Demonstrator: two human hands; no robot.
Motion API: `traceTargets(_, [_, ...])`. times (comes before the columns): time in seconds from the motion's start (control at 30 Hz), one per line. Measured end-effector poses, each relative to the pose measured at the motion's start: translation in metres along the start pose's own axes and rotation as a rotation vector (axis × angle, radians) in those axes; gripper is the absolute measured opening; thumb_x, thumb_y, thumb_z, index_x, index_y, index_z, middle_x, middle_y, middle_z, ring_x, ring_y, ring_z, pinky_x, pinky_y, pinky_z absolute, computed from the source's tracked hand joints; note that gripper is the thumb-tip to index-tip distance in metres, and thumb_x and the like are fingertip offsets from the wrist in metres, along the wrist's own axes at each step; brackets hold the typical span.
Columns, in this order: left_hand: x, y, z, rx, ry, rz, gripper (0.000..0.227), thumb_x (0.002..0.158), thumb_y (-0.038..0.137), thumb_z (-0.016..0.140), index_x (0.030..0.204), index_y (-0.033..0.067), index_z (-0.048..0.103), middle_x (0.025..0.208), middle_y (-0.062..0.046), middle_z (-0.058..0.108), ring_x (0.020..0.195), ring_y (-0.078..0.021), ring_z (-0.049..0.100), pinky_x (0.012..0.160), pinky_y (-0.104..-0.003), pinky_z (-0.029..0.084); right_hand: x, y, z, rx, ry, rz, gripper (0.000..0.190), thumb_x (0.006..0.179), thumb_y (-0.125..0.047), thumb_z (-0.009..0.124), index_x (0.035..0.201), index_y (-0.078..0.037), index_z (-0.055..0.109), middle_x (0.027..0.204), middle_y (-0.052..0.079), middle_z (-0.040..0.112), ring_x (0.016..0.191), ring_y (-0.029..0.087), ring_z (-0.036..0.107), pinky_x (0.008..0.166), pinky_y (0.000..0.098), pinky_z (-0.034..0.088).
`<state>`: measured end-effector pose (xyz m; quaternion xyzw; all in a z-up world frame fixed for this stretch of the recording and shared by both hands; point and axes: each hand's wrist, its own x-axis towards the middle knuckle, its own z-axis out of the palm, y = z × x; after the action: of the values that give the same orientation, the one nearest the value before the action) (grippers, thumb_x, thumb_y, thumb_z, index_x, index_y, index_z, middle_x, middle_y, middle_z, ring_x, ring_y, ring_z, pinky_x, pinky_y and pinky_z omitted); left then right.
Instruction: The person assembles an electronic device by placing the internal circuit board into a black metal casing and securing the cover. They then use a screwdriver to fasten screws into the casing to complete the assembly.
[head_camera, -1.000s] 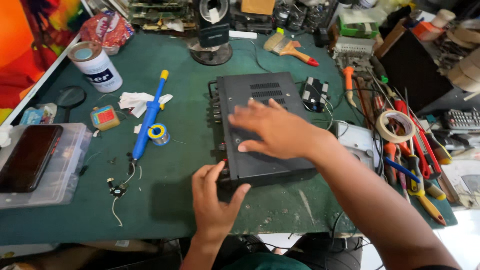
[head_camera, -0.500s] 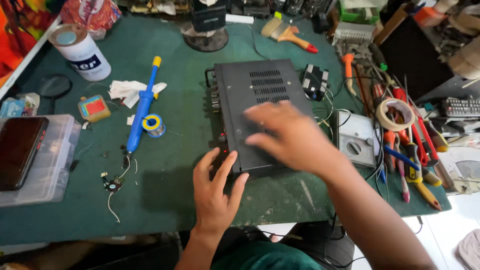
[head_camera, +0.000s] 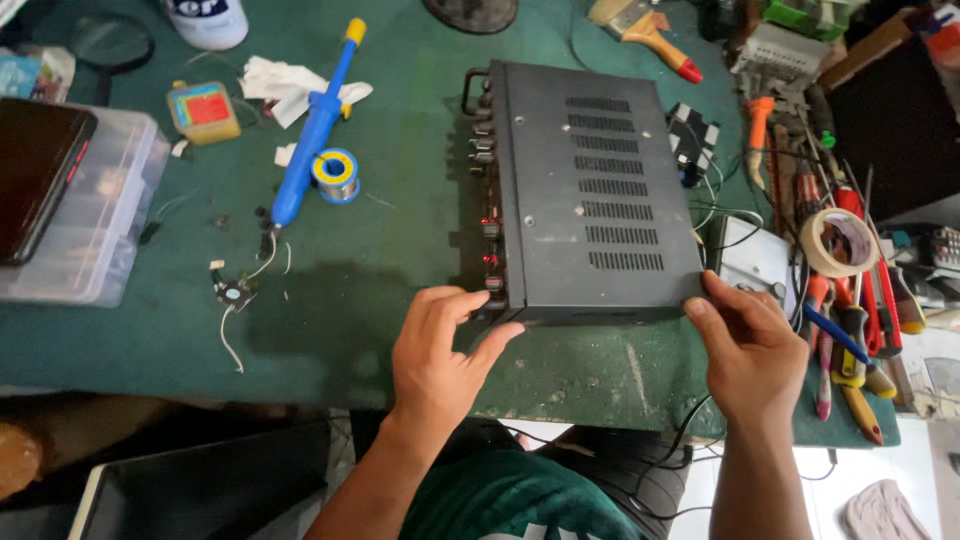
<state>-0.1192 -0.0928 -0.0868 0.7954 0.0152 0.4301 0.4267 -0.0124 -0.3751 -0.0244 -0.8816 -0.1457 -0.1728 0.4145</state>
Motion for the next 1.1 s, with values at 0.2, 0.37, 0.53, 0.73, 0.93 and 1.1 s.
traceTargets(0.2, [-0.001,-0.005,0.011,0.095,0.093,0.044,0.045,0.087,0.027,0.096,0.110,0.0053,0.065,0.099,-0.010,0.065,0.089,-0.0258,0.066,0.077,-0.036,0.057,0.003,-0.009,-0.001,0.035,-0.005,0.101,0.035,0.101,-0.007,0.080,0.135,0.000,0.075,0.107,0.008,0.069,0.104,0.013,0.062,0.093,0.0223,0.051])
traceTargets(0.37, [-0.001,-0.004,0.007,0.043,0.092,0.059,0.039,0.088,0.015,0.095,0.110,0.0029,0.066,0.098,-0.010,0.068,0.086,-0.0259,0.066,0.077,-0.036,0.058,0.003,-0.009,-0.001,-0.010,-0.015,0.111,0.034,0.102,-0.010,0.080,0.135,-0.002,0.076,0.107,0.007,0.068,0.105,0.013,0.060,0.092,0.0233,0.049])
traceTargets(0.53, [-0.003,-0.001,0.002,0.039,0.077,0.008,0.038,0.089,0.016,0.094,0.113,0.0027,0.067,0.100,-0.012,0.068,0.091,-0.0288,0.067,0.081,-0.039,0.059,-0.002,-0.018,0.003,-0.060,0.024,0.151,0.038,0.101,-0.008,0.081,0.137,-0.002,0.075,0.108,0.008,0.069,0.101,0.014,0.061,0.088,0.0233,0.049])
traceTargets(0.73, [-0.009,-0.009,0.008,0.097,-0.085,-0.272,0.047,0.080,0.031,0.097,0.105,0.0095,0.064,0.101,-0.007,0.067,0.094,-0.0286,0.067,0.078,-0.040,0.054,-0.017,0.001,0.021,0.033,0.096,0.194,0.044,0.105,-0.003,0.074,0.148,0.002,0.068,0.110,0.009,0.067,0.098,0.013,0.060,0.092,0.0233,0.050])
traceTargets(0.93, [-0.007,-0.015,0.008,0.060,-0.161,-0.276,0.044,0.082,0.023,0.098,0.102,0.0080,0.062,0.097,-0.007,0.063,0.090,-0.0255,0.064,0.074,-0.037,0.054,-0.033,0.041,0.032,0.120,0.199,0.319,0.022,0.108,-0.001,0.074,0.128,0.002,0.066,0.113,0.013,0.072,0.104,0.017,0.068,0.101,0.0314,0.060])
traceTargets(1.1, [-0.005,-0.016,0.009,0.029,-0.186,-0.227,0.047,0.081,0.017,0.098,0.104,0.0064,0.058,0.100,-0.009,0.063,0.094,-0.0300,0.063,0.078,-0.039,0.052,-0.028,0.047,0.025,0.080,0.234,0.206,0.015,0.106,0.002,0.079,0.118,0.000,0.070,0.110,0.005,0.066,0.106,0.012,0.060,0.094,0.0242,0.050])
